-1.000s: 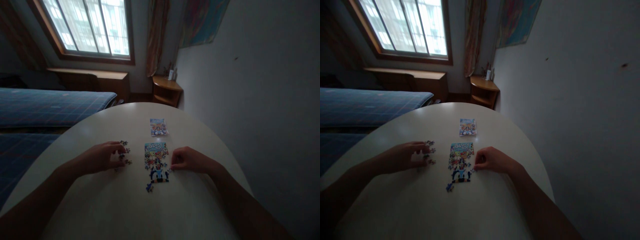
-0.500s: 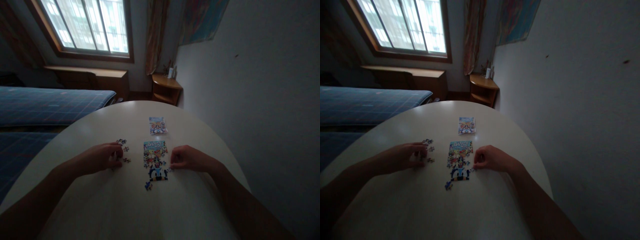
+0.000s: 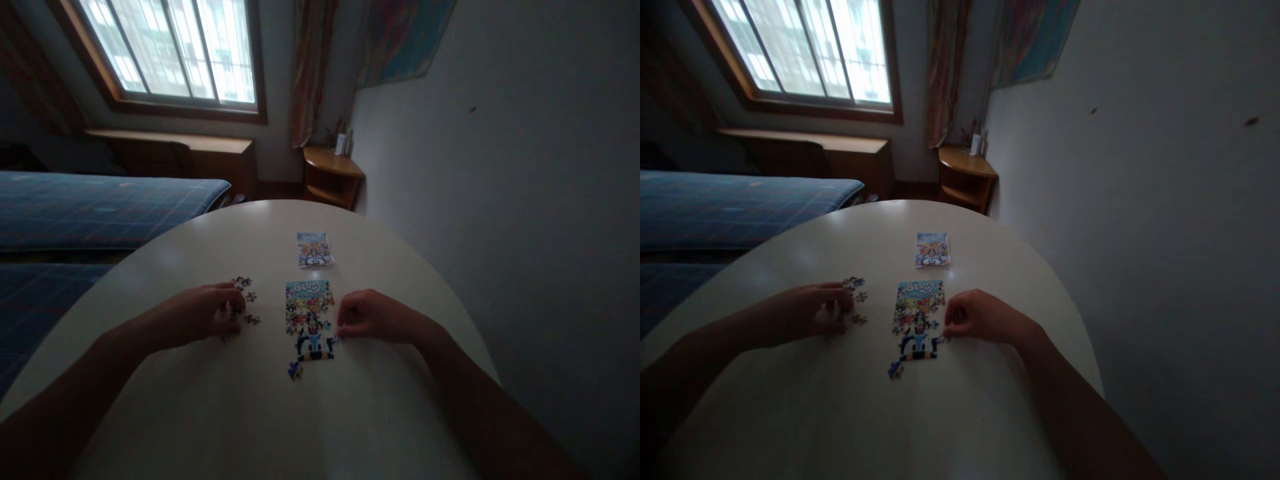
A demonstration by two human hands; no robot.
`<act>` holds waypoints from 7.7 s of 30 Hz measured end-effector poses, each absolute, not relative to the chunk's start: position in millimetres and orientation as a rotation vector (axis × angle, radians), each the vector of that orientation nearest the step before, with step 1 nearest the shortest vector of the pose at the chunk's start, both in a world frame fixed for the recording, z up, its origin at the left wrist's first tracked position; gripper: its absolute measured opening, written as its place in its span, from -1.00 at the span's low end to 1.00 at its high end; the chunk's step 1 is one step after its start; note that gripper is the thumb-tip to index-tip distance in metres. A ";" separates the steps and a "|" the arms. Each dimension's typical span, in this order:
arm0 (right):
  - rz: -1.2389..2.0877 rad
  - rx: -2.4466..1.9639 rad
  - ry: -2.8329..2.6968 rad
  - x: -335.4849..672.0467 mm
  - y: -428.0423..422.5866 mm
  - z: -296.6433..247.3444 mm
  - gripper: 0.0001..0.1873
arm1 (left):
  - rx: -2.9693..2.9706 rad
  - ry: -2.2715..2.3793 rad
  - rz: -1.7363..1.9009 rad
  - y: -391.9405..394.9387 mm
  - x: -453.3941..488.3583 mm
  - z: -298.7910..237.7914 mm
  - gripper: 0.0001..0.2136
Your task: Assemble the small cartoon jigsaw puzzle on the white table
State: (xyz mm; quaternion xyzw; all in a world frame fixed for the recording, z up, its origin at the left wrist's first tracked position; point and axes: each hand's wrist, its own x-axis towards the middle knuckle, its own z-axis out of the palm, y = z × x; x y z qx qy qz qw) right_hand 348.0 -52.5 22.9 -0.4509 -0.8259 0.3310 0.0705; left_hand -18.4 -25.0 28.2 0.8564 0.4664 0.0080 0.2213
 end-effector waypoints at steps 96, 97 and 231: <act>0.424 -0.929 -2.275 290.3 -80.2 16.7 -0.71 | 1.789 1.161 0.856 -78.8 76.9 8.9 -0.85; 0.419 -0.916 -2.274 289.6 -79.9 15.5 -0.70 | 1.752 1.148 0.855 -78.6 77.3 9.2 -0.84; 0.346 -1.441 -2.142 285.0 -56.9 -0.7 -0.86 | 2.760 1.114 0.677 -62.3 65.8 -14.2 -0.78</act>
